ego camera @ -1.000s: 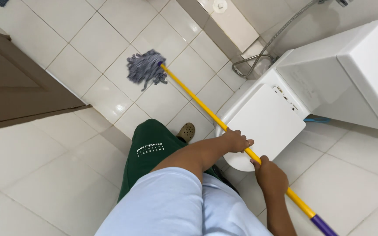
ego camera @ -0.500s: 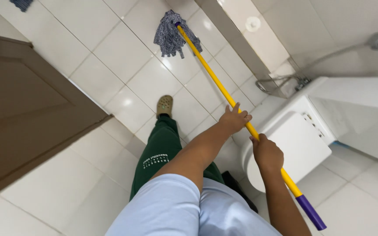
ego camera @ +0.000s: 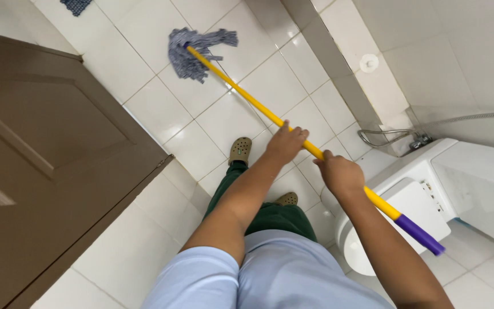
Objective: Scrubbing a rubber bath mat with a brush in a sink, rinsing it under a tap, and mopping the bathroom floor.
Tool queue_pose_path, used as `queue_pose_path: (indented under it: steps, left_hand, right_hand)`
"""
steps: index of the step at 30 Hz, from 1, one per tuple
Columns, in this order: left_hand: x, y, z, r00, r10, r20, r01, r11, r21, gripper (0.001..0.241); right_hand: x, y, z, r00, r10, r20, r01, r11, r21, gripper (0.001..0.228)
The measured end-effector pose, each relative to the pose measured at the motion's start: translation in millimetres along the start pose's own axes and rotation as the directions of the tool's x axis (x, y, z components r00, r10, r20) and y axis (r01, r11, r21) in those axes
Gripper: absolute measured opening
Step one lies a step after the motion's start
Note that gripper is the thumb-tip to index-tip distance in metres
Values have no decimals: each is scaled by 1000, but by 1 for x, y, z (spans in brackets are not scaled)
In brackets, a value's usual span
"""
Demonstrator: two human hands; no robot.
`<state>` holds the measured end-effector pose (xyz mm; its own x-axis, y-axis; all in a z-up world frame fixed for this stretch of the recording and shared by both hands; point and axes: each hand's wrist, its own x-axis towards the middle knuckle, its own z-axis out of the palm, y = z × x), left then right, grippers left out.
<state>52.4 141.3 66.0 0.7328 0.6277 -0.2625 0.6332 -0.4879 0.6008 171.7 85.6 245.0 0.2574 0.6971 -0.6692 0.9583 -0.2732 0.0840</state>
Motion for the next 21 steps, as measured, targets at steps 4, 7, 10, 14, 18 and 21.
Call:
queue_pose_path:
  steps: [4,7,10,14,18,21]
  left_hand:
    - [-35,-42,-20,993,-116,12,114,989,99,32]
    - [-62,-51,-28,975,-222,9,220,971,88,30]
    - [-65,-54,-11,952,-307,-2,306,949,69,33]
    - [-45,-24,33,954,-301,-9,300,951,78,41]
    - [-8,56,81,972,-232,29,228,969,100,43]
    - [13,128,117,985,-86,152,73,994,86,46]
  right_hand:
    - [19,-40,8,985,-172,24,172,984,-45,41]
    - [23,-58,17,959,-282,16,283,956,-80,39]
    - [22,-57,22,946,-325,4,324,942,-83,36]
    - [8,-15,24,959,-284,26,284,958,-25,37]
    - [-29,68,35,986,-156,56,157,988,-15,37]
    - [-62,138,59,998,-4,68,4,1000,-1,39]
